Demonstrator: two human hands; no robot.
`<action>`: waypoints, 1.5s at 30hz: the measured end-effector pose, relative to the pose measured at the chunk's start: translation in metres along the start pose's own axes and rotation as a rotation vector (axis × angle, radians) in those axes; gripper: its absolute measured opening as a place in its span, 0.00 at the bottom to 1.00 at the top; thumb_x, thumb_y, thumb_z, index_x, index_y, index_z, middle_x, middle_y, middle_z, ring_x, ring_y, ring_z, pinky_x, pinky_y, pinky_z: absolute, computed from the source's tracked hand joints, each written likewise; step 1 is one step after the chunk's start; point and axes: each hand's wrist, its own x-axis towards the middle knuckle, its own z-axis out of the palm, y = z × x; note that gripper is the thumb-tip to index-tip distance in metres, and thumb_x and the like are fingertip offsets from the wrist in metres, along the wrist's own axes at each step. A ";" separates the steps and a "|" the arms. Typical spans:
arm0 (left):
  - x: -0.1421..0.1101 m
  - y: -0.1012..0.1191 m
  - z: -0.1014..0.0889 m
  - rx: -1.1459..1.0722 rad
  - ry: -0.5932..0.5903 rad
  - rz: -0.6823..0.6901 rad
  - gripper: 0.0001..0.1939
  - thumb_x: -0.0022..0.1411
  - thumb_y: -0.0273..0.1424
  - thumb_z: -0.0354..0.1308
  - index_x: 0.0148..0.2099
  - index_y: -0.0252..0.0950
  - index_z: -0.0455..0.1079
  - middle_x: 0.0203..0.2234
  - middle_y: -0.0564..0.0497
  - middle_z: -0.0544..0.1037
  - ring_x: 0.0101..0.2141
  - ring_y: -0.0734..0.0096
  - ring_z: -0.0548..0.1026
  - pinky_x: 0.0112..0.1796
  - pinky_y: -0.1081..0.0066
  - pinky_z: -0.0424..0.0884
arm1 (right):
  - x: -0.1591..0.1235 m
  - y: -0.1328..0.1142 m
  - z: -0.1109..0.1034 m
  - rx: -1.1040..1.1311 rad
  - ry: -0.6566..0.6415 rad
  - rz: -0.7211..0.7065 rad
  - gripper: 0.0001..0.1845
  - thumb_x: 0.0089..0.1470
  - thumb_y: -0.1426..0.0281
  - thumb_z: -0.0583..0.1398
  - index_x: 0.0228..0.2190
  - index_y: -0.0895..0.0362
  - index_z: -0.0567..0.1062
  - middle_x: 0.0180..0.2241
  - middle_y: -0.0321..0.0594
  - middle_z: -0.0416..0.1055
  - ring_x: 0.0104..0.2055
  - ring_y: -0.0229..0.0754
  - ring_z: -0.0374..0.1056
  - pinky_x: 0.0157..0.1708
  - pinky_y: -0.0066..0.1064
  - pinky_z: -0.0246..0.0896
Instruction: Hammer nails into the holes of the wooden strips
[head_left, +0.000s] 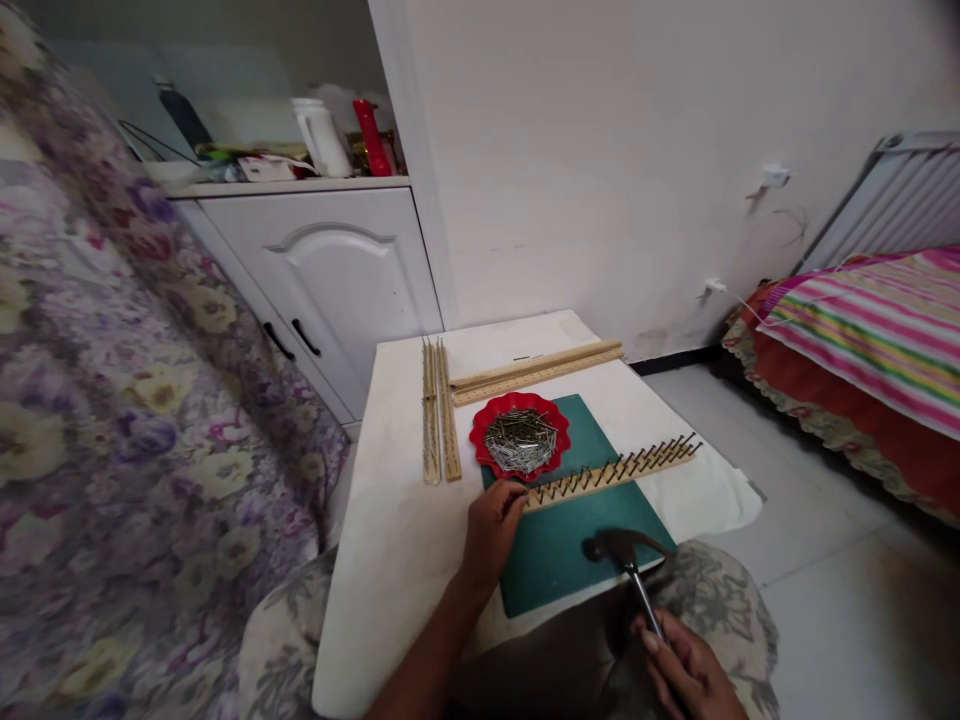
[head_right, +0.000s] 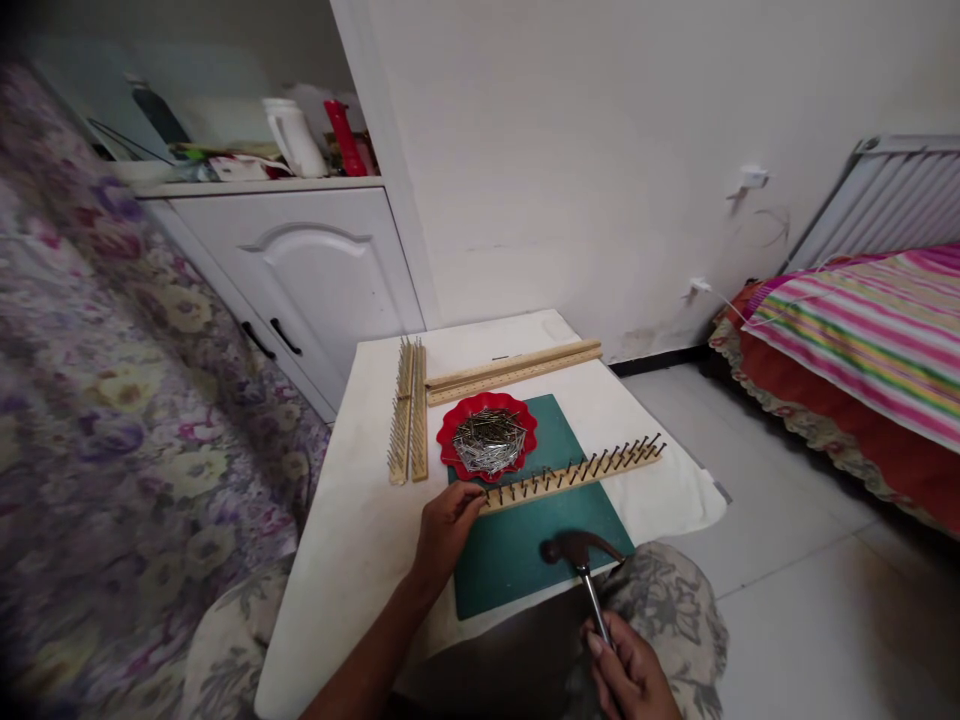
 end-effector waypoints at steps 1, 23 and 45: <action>0.000 -0.001 0.000 -0.001 -0.004 0.003 0.07 0.61 0.31 0.52 0.36 0.37 0.71 0.30 0.52 0.76 0.32 0.71 0.74 0.35 0.72 0.68 | 0.000 0.000 0.000 0.011 0.013 0.004 0.20 0.47 0.50 0.61 0.27 0.53 0.66 0.16 0.22 0.51 0.14 0.27 0.41 0.13 0.21 0.36; -0.001 -0.006 0.007 -0.010 -0.009 0.063 0.06 0.58 0.25 0.53 0.31 0.37 0.70 0.31 0.53 0.73 0.33 0.73 0.72 0.35 0.74 0.67 | 0.009 -0.086 0.049 -0.448 -0.136 -0.213 0.16 0.60 0.56 0.49 0.36 0.54 0.67 0.18 0.25 0.58 0.16 0.33 0.53 0.16 0.24 0.48; -0.003 -0.007 0.006 -0.050 -0.012 0.057 0.07 0.55 0.22 0.53 0.31 0.36 0.70 0.31 0.53 0.73 0.33 0.73 0.71 0.35 0.75 0.65 | 0.023 -0.089 0.062 -0.659 -0.067 -0.384 0.13 0.59 0.59 0.51 0.31 0.53 0.69 0.21 0.31 0.66 0.23 0.40 0.64 0.24 0.29 0.56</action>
